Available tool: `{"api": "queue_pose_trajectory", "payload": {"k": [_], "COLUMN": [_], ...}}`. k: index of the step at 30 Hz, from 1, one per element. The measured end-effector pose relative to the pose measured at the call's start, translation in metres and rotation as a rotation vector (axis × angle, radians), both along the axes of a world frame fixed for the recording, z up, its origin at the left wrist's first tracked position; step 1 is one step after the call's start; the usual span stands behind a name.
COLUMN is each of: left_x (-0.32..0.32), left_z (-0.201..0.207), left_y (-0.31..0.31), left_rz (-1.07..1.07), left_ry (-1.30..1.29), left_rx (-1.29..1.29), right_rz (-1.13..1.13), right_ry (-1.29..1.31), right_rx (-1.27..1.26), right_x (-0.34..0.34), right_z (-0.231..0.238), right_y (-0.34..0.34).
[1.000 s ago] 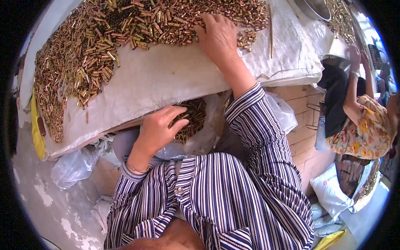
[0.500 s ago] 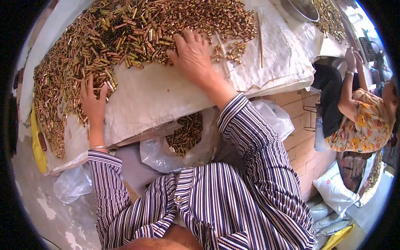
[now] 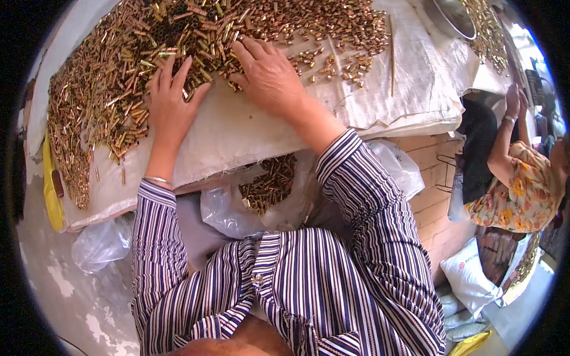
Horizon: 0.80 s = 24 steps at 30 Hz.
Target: The person inspects and sorts metal casings on a workbench using a wooden stick.
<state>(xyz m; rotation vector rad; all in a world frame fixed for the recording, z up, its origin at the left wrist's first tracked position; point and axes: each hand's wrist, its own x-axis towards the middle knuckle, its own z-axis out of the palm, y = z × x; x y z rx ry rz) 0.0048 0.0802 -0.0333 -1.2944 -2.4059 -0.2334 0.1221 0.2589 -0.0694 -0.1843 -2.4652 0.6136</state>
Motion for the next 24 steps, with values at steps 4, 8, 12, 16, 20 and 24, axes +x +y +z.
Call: {"api": "queue_pose_trajectory", "payload": {"k": [4, 8, 12, 16, 20, 24], "left_x": [0.0, -0.005, -0.013, 0.015, 0.038, 0.047], "left_z": [-0.006, -0.005, -0.005, -0.007, -0.005, -0.001], "left_y": [0.005, 0.006, -0.006, -0.027, -0.034, -0.025], "left_rz": [-0.108, -0.172, -0.272, -0.128, -0.053, -0.075], "left_ry": [-0.01, -0.051, -0.119, -0.158, -0.269, -0.285], "left_rx": [0.03, 0.073, 0.334, 0.435, 0.348, 0.232], "right_rz": [0.079, 0.073, 0.018, -0.083, 0.104, 0.072], "right_ry": [0.008, 0.052, 0.301, 0.162, -0.124, -0.272], "right_rx": [0.085, 0.093, 0.011, -0.066, 0.035, 0.092], "right_x": [-0.005, -0.009, -0.002, 0.03, 0.042, 0.041], "right_z": [0.001, 0.0, 0.012, 0.022, 0.029, 0.028], "right_y": [-0.008, -0.007, 0.013, 0.014, -0.016, -0.023]}}
